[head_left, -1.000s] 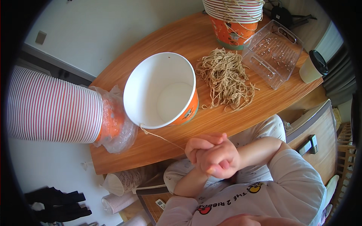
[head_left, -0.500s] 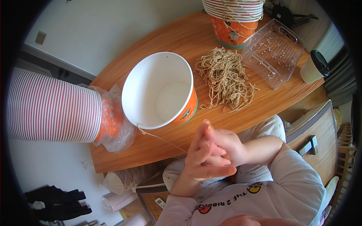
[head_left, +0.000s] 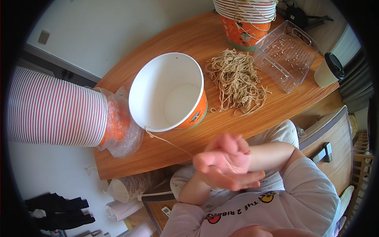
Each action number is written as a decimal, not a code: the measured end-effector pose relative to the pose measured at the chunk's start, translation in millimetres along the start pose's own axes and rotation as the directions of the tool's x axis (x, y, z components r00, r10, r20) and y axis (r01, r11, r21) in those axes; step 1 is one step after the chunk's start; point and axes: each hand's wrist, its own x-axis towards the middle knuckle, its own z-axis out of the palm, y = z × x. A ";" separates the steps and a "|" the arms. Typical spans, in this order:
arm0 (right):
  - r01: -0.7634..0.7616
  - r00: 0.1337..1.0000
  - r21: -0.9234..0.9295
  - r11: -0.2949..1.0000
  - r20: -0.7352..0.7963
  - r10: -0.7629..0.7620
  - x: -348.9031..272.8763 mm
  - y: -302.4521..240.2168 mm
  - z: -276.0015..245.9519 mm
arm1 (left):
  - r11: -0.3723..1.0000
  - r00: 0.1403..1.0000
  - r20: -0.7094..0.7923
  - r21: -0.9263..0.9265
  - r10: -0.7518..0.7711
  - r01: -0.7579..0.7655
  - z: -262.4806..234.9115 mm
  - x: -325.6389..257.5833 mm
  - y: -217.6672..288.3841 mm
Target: Tying thin rope handles onto paper buckets for assembly.
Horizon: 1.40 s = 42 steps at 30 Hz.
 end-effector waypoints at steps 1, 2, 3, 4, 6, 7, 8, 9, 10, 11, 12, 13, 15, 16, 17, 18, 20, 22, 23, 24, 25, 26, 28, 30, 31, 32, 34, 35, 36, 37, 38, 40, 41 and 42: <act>-0.098 0.994 -0.027 0.995 -0.060 0.096 11.2 6.8 -5.6 | 0.999 0.995 0.093 0.041 0.028 -0.032 -1.7 7.2 2.4; -0.195 0.975 -0.049 0.980 -0.122 0.188 28.3 1.5 3.0 | 1.000 0.999 0.035 -0.026 0.011 -0.010 -9.6 -2.4 4.6; -0.289 0.943 -0.057 0.956 -0.188 0.274 32.2 4.3 7.7 | 0.996 1.000 -0.020 -0.086 -0.012 0.010 -14.4 -3.7 10.1; -0.380 0.900 -0.059 0.923 -0.254 0.354 40.3 4.0 12.2 | 0.986 0.987 0.000 -0.057 -0.160 0.160 -23.5 -2.8 22.8; -0.551 0.781 -0.046 0.833 -0.380 0.496 51.5 7.7 21.4 | 0.993 0.992 -0.046 0.000 -0.118 0.118 -17.1 -6.6 22.0; -0.630 0.706 -0.030 0.776 -0.440 0.555 52.2 8.9 31.0 | 0.995 0.993 -0.089 0.057 -0.073 0.078 -12.9 -8.0 20.3; -0.701 0.622 -0.009 0.713 -0.496 0.606 47.6 15.9 36.4 | 0.995 0.993 -0.090 0.056 -0.073 0.078 -10.8 -13.0 18.5; -0.765 0.530 0.023 0.643 -0.545 0.650 55.4 13.6 49.2 | 0.995 0.989 -0.146 -0.094 -0.031 0.017 -8.7 -18.2 18.1; -0.820 0.435 0.051 0.571 -0.592 0.678 68.2 14.9 48.1 | 0.968 0.977 -0.211 -0.246 -0.002 -0.051 -3.3 -9.7 15.0; -0.865 0.336 0.084 0.494 -0.635 0.696 72.4 14.8 55.4 | 0.945 0.993 0.001 -0.307 -0.117 0.111 -6.6 2.9 18.0; -0.901 0.229 0.129 0.414 -0.668 0.708 76.4 17.9 61.7 | 0.946 0.993 0.002 -0.304 -0.117 0.112 -9.5 -6.5 18.4; -0.927 0.119 0.179 0.331 -0.695 0.709 79.9 20.1 68.9 | 0.973 0.959 -0.245 -0.138 0.145 -0.183 -13.2 -21.5 18.0; -0.943 -0.101 0.287 0.168 -0.729 0.677 85.3 26.7 73.6 | 0.903 0.802 -0.426 0.096 0.418 -0.419 -2.0 -29.0 5.3; -0.944 -0.097 0.280 0.173 -0.739 0.667 88.9 21.4 74.1 | 0.811 0.741 -0.460 -0.071 0.490 -0.581 21.6 -5.7 -13.5; -0.994 -0.047 0.103 0.038 -0.714 0.698 91.3 18.8 72.6 | 0.811 0.741 -0.459 -0.069 0.491 -0.580 22.9 -1.0 -7.9; -0.992 -0.006 -0.089 -0.089 -0.672 0.741 94.5 19.9 72.5 | 0.670 0.674 -0.486 -0.217 0.557 -0.710 21.2 6.6 6.2; -0.859 0.103 -0.422 -0.291 -0.698 0.709 102.4 17.9 75.5 | 0.731 0.843 -0.296 0.420 -0.450 0.538 -17.5 -3.4 75.4; -0.245 0.414 -0.859 -0.450 -0.513 0.752 100.9 19.9 59.5 | 0.737 0.852 -0.268 0.428 -0.449 0.523 -12.3 3.2 67.2; -0.060 0.435 -0.863 -0.502 -0.475 0.765 103.4 16.0 64.9 | 0.741 0.861 -0.238 0.438 -0.449 0.508 -11.2 8.1 61.4; 0.130 0.450 -0.831 -0.541 -0.437 0.779 110.0 18.8 73.6 | 0.744 0.913 -0.090 0.551 -0.399 0.379 -13.3 12.2 56.5; 0.399 0.553 -0.787 -0.471 -0.204 0.808 113.0 23.1 76.0 | 0.743 0.912 -0.091 0.551 -0.400 0.380 -12.6 12.5 57.4; 0.505 0.537 -0.771 -0.388 -0.071 0.841 110.4 15.8 72.5 | 0.760 0.879 -0.118 0.458 -0.462 0.461 -12.1 12.6 58.6; 0.667 0.445 -0.713 -0.217 0.147 0.883 120.4 11.5 70.2 | 0.758 0.798 -0.149 0.251 -0.584 0.602 -10.1 11.4 59.4; 0.612 0.536 -0.741 -0.276 0.133 0.834 127.2 13.1 76.5 | 0.706 0.702 -0.147 0.029 -0.697 0.707 -7.2 13.7 59.2; 0.370 0.641 -0.871 -0.324 -0.013 0.768 127.4 14.0 82.4 | 0.658 0.644 -0.178 -0.029 -0.744 0.752 -3.9 16.2 59.8; -0.083 0.702 -0.970 -0.228 -0.219 0.677 125.2 14.2 86.7 | 0.606 0.581 -0.205 -0.089 -0.788 0.791 -0.9 19.9 60.7; -0.843 0.499 -0.479 0.246 -0.523 0.691 113.3 7.0 86.1 | 0.535 0.535 -0.095 0.030 -0.839 0.844 -7.9 15.0 69.0; -0.903 0.421 -0.081 0.422 -0.363 0.831 96.0 0.5 71.8 | 0.547 0.552 -0.060 0.088 -0.832 0.833 -6.8 13.5 67.9; -0.824 0.409 0.367 0.432 -0.142 0.901 71.5 2.9 47.2 | 0.545 0.552 -0.072 0.096 -0.831 0.833 -6.5 10.9 69.2; -0.722 0.651 0.471 0.507 0.216 0.727 47.8 23.0 18.0 | 0.597 0.601 -0.043 0.075 -0.798 0.798 -4.8 8.6 65.5; -0.724 0.650 0.467 0.508 0.215 0.729 41.4 22.0 20.7 | 0.647 0.648 -0.016 0.052 -0.761 0.761 -3.4 5.7 61.5; -0.699 0.537 0.641 0.316 0.179 0.825 29.6 22.8 24.6 | 0.738 0.737 0.026 0.008 -0.675 0.675 -3.6 -2.4 58.0; -0.647 0.596 0.612 0.455 0.035 0.802 10.9 15.9 32.4 | 0.775 0.775 0.044 -0.014 -0.631 0.632 -4.9 -7.0 56.5; -0.590 0.646 0.557 0.584 -0.108 0.756 6.9 16.5 43.7 | 0.811 0.811 0.062 -0.042 -0.581 0.584 -5.5 -11.0 54.0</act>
